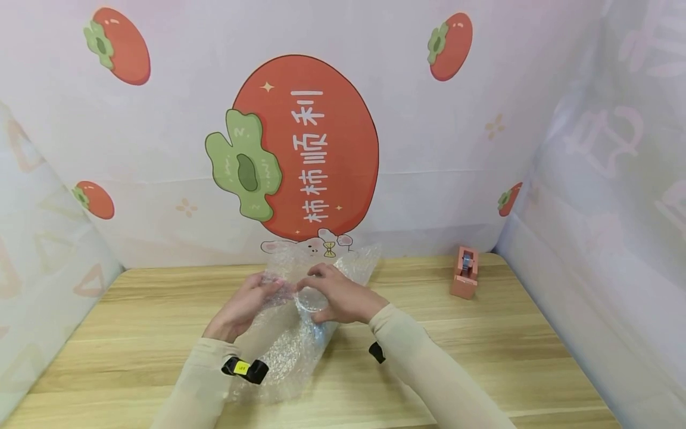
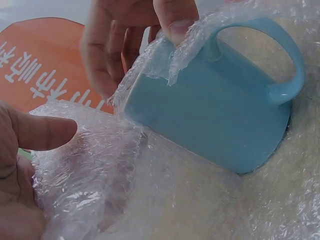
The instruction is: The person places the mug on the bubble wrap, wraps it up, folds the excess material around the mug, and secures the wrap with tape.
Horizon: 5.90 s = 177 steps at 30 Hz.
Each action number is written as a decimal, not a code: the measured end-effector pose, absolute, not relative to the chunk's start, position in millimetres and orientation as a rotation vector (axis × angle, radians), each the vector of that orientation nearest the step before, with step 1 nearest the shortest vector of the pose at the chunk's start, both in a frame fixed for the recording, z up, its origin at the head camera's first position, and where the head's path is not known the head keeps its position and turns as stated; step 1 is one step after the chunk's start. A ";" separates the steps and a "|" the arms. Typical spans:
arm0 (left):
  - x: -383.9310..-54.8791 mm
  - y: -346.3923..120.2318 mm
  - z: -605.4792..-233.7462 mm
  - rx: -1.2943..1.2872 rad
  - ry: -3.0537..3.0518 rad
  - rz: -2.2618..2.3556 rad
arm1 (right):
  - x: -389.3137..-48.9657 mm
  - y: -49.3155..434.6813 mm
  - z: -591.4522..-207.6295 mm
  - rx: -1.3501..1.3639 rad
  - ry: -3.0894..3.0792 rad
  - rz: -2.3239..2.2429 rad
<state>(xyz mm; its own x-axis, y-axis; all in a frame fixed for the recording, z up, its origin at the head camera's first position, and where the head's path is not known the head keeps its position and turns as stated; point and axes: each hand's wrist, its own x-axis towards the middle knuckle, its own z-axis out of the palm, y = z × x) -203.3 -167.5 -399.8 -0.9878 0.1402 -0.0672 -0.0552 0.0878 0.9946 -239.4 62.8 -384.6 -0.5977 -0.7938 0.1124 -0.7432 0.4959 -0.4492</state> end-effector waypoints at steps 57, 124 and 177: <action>-184.8 -127.8 -392.7 0.517 3.012 1.399 | -212.1 67.8 -413.8 -0.665 2.939 -1.381; -170.4 -100.6 -409.9 0.691 3.394 0.706 | -235.4 106.9 -397.6 -0.596 2.338 -1.703; -181.5 -102.3 -393.9 0.441 3.078 0.974 | -242.1 101.2 -402.3 -0.963 2.897 -1.058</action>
